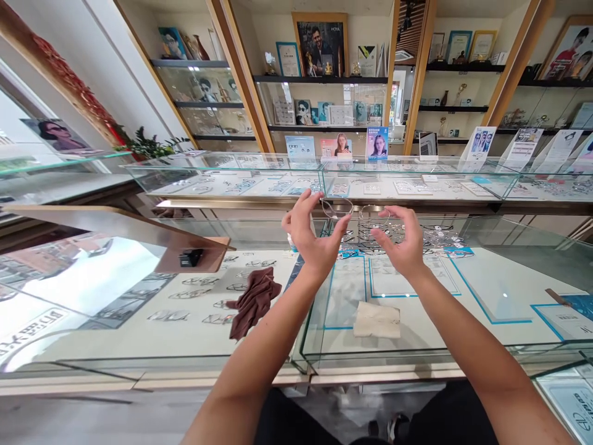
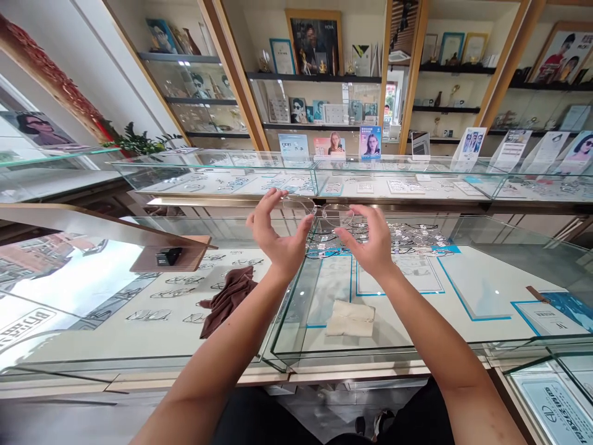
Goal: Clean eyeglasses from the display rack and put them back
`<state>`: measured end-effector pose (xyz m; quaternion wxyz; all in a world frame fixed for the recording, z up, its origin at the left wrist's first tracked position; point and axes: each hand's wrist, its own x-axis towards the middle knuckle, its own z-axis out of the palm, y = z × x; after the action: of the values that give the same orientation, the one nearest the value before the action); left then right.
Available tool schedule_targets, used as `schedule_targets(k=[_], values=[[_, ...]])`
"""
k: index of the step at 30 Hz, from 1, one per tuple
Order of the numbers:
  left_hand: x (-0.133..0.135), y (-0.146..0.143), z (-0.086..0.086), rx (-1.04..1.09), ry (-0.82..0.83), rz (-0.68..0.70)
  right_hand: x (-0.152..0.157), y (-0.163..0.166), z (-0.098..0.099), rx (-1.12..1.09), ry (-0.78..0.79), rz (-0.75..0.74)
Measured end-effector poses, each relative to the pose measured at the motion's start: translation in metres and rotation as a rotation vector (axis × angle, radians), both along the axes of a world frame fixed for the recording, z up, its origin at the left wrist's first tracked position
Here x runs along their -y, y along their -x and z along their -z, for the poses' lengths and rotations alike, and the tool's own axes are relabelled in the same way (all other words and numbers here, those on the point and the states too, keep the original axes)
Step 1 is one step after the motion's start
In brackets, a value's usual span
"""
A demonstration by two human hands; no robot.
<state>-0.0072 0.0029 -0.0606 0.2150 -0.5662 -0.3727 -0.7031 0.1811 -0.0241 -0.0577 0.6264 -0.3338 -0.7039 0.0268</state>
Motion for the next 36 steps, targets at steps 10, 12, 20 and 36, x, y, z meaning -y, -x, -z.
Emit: schedule_targets(k=[10, 12, 20, 36], values=[[0.003, -0.006, -0.051, 0.058, -0.01, 0.076, -0.003, -0.005, -0.066, 0.062, -0.29, 0.181], [0.009, -0.003, -0.055, 0.021, -0.021, 0.068, -0.001, -0.008, -0.07, 0.055, -0.326, 0.172], [0.034, 0.013, -0.066, -0.119, 0.029, 0.127, 0.007, -0.017, -0.071, 0.026, -0.297, 0.068], [0.032, 0.027, -0.075, -0.14, 0.065, 0.301, 0.011, -0.012, -0.071, 0.041, -0.267, 0.032]])
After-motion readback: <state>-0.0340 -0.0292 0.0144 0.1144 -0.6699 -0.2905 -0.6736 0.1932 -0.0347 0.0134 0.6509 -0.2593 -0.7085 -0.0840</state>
